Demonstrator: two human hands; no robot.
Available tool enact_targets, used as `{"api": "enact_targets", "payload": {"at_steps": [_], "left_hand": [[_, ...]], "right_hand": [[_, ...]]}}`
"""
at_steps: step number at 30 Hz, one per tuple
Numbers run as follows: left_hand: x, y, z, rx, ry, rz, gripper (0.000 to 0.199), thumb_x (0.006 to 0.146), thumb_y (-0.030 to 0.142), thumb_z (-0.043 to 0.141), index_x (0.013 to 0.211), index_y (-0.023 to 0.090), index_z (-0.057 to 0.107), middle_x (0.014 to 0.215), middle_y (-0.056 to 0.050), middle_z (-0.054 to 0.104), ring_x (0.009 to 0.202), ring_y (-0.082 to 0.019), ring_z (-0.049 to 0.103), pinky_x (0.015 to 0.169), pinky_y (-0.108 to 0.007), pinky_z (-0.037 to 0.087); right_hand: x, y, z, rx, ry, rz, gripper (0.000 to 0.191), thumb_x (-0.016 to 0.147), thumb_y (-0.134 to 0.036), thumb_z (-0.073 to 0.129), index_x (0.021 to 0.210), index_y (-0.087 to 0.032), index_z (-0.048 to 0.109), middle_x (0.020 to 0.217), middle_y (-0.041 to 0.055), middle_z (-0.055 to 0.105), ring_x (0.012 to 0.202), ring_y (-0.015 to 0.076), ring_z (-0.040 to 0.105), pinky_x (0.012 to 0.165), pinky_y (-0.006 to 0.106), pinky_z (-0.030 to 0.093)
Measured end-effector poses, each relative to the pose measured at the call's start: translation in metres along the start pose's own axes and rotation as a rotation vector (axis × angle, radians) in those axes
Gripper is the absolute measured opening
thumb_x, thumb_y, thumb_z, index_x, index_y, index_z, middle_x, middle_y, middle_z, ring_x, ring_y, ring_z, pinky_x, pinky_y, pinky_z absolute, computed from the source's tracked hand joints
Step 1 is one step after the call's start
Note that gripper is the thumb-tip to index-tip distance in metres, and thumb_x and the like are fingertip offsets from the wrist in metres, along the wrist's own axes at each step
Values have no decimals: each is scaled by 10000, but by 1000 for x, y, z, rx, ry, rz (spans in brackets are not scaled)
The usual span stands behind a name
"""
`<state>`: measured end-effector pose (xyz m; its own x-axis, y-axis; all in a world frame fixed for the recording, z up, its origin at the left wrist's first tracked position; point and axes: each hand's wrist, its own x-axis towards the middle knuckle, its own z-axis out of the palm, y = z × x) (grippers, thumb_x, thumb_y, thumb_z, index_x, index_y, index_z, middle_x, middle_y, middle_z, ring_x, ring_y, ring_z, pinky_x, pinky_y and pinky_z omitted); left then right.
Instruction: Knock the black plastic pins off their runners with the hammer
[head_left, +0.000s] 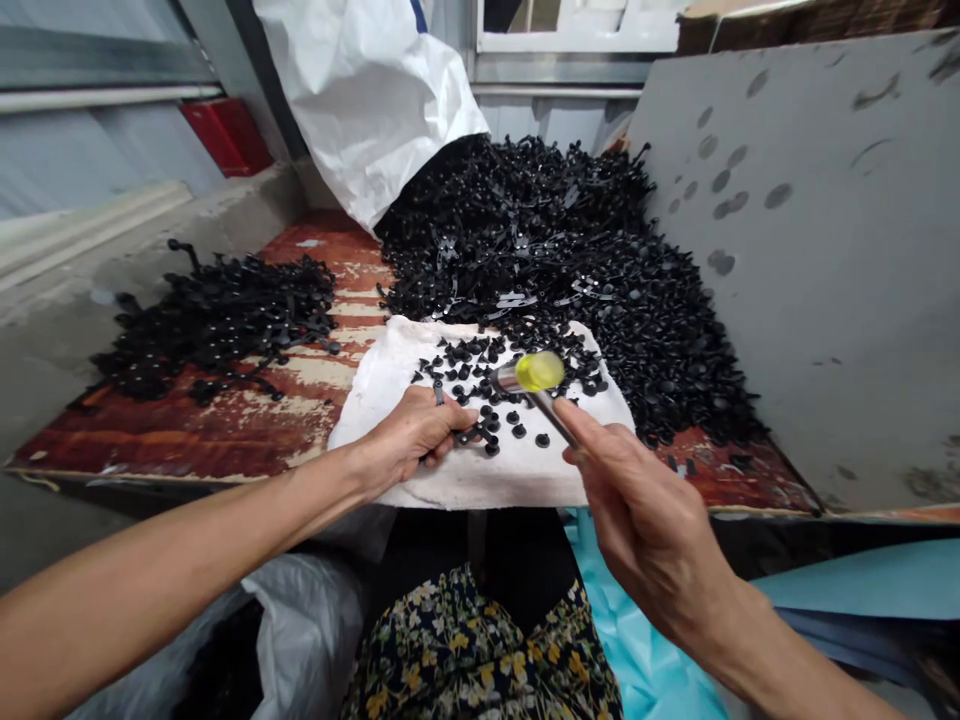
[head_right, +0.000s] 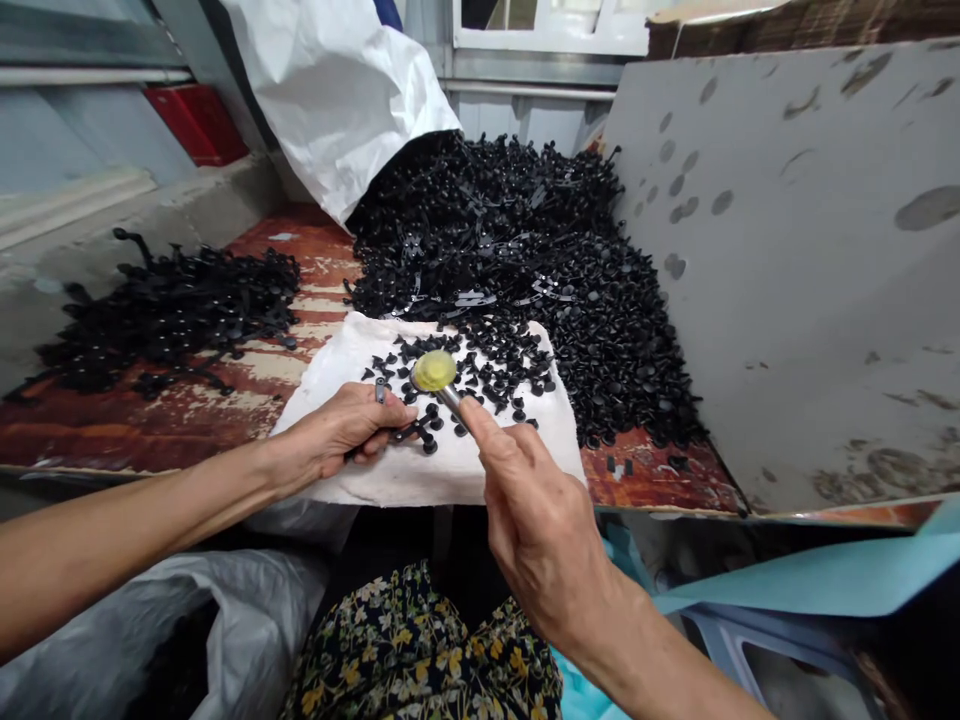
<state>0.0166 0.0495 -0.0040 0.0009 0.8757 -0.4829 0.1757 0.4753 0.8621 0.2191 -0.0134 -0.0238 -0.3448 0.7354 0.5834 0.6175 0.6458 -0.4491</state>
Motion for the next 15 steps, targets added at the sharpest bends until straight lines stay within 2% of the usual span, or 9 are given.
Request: {"api": "enact_targets", "payload": {"at_steps": [1, 3, 5, 9, 13, 15], "left_hand": [[0, -1, 0, -2, -4, 1, 271, 802, 90, 599, 558, 139, 492, 458, 17, 566, 277, -22, 306, 297, -172, 177], [2, -2, 0, 3, 4, -1, 266, 805, 96, 600, 566, 141, 493, 459, 13, 573, 276, -18, 298, 298, -169, 165], [3, -2, 0, 7, 11, -8, 265, 815, 109, 602, 575, 144, 494, 451, 16, 566, 276, -18, 297, 298, -165, 162], [2, -1, 1, 5, -9, -11, 265, 825, 104, 591, 581, 141, 495, 477, 6, 594, 279, -19, 328, 298, -157, 178], [0, 0, 2, 39, 3, -52, 268, 846, 121, 584, 594, 144, 495, 474, -9, 609, 267, -21, 321, 290, -152, 171], [1, -1, 2, 50, -12, -67, 266, 852, 132, 586, 598, 139, 506, 479, -11, 604, 277, -24, 337, 289, -151, 188]], "right_hand": [[1, 0, -1, -17, -2, -3, 575, 913, -27, 393, 1459, -208, 410, 877, 63, 616, 668, 158, 621, 576, 271, 544], [2, 2, -1, -98, -91, 0, 520, 905, -38, 387, 1398, -165, 495, 810, 57, 612, 565, 154, 583, 491, 268, 515], [3, 5, -1, -119, -157, 8, 488, 905, -56, 388, 1358, -157, 539, 787, 58, 623, 547, 155, 577, 491, 275, 520], [2, 6, -1, 21, 26, 23, 582, 929, -55, 395, 1473, -261, 401, 936, 66, 658, 747, 162, 650, 697, 297, 570], [-1, 6, 1, -28, -108, 24, 566, 920, -66, 408, 1445, -272, 451, 874, 53, 669, 673, 164, 643, 646, 300, 583], [-3, 7, 3, -15, -68, 37, 579, 925, -66, 407, 1470, -264, 410, 938, 70, 676, 704, 166, 654, 678, 316, 591]]}}
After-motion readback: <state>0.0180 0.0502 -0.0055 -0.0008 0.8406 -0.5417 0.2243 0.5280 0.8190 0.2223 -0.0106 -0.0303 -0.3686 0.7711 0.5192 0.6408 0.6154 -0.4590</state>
